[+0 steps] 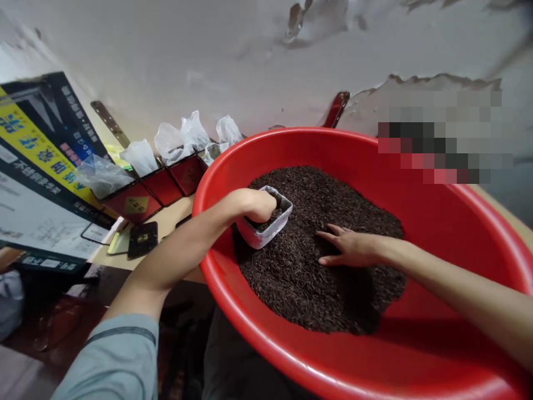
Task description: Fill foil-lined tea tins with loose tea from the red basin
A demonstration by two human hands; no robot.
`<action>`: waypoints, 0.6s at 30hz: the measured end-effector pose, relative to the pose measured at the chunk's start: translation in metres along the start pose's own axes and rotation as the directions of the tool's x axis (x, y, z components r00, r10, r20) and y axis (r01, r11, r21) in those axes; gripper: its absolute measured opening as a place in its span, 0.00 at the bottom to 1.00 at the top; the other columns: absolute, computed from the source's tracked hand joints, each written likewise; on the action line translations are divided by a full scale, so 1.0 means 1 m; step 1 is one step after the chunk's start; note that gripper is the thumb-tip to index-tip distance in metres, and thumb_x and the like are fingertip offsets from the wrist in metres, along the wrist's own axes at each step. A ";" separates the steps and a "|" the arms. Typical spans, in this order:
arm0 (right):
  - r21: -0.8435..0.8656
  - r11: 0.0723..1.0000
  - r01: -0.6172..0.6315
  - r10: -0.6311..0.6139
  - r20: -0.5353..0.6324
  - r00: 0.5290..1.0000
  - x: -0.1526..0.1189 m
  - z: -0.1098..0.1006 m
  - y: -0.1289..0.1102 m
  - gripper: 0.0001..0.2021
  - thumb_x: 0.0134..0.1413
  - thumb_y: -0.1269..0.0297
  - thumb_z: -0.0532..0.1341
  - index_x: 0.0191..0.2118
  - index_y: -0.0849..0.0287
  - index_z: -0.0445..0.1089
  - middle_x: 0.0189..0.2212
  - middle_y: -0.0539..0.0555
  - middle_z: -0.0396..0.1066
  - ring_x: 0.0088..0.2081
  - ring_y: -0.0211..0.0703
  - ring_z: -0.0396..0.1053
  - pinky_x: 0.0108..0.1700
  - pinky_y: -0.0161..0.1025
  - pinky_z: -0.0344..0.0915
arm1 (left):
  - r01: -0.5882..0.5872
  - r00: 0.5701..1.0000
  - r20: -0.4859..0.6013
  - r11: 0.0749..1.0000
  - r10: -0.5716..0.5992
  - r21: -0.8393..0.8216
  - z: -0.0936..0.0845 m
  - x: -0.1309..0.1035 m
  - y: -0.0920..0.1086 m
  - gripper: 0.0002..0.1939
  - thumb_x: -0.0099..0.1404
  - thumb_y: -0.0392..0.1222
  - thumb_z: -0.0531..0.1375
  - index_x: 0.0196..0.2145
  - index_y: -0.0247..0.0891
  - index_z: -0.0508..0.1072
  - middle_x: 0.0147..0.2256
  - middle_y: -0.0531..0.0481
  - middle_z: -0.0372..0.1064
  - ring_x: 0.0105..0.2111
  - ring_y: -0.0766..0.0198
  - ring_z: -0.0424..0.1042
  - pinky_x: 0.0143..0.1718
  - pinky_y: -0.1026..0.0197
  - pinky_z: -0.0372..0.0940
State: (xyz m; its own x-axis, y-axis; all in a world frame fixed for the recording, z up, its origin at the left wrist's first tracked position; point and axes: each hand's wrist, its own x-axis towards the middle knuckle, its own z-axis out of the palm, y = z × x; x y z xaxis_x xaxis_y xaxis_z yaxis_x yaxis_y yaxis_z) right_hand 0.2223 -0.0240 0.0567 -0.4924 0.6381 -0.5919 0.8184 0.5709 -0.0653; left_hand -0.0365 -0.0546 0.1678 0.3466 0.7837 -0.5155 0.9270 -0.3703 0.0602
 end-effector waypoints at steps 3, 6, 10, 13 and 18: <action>0.057 0.996 0.075 -0.075 0.012 0.997 0.007 -0.001 -0.009 0.55 0.46 0.26 0.58 0.72 0.58 0.52 0.72 0.71 0.45 0.68 0.76 0.53 0.65 0.67 0.55 | 0.027 0.999 -0.031 0.998 -0.025 0.065 -0.003 0.004 -0.003 0.23 0.59 0.24 0.54 0.47 0.34 0.81 0.42 0.42 0.80 0.35 0.60 0.77 0.29 0.65 0.62; 0.067 0.994 0.089 -0.086 -0.047 0.995 0.012 -0.001 -0.013 0.50 0.47 0.28 0.59 0.69 0.56 0.60 0.70 0.71 0.50 0.67 0.77 0.53 0.65 0.69 0.52 | 0.007 0.999 -0.037 0.997 -0.004 0.083 -0.009 0.002 -0.002 0.26 0.59 0.23 0.54 0.51 0.36 0.79 0.44 0.43 0.80 0.38 0.61 0.77 0.32 0.65 0.64; 0.055 0.994 0.097 -0.095 -0.033 0.995 0.013 0.005 -0.014 0.46 0.52 0.32 0.58 0.68 0.60 0.61 0.69 0.73 0.50 0.68 0.78 0.50 0.65 0.72 0.50 | -0.029 0.999 -0.020 0.995 0.032 0.098 -0.005 0.004 0.005 0.28 0.59 0.23 0.54 0.53 0.38 0.78 0.47 0.44 0.79 0.39 0.61 0.77 0.33 0.66 0.65; 0.052 0.999 0.002 0.004 -0.114 0.993 0.014 0.007 -0.013 0.44 0.48 0.31 0.59 0.67 0.51 0.64 0.72 0.67 0.47 0.69 0.87 0.38 0.57 0.87 0.48 | -0.009 0.992 -0.121 0.992 0.024 0.125 0.000 0.010 0.011 0.25 0.60 0.25 0.54 0.50 0.38 0.80 0.44 0.44 0.80 0.37 0.62 0.78 0.34 0.66 0.66; 0.083 0.996 -0.025 0.049 -0.292 0.955 0.024 0.008 0.008 0.44 0.44 0.27 0.60 0.65 0.45 0.67 0.72 0.63 0.47 0.69 0.91 0.35 0.51 0.91 0.48 | 0.057 0.997 -0.067 0.968 -0.041 0.244 0.000 0.015 0.019 0.18 0.62 0.28 0.55 0.43 0.32 0.82 0.39 0.39 0.80 0.36 0.57 0.78 0.31 0.63 0.65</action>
State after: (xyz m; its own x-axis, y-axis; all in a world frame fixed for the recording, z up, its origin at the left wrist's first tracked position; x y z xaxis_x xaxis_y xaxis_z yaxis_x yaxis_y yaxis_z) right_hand 0.2191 -0.0086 0.0350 -0.5171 0.7882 -0.3337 0.8523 0.5099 -0.1164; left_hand -0.0133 -0.0502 0.1610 0.3168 0.8302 -0.4588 0.8818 -0.4359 -0.1799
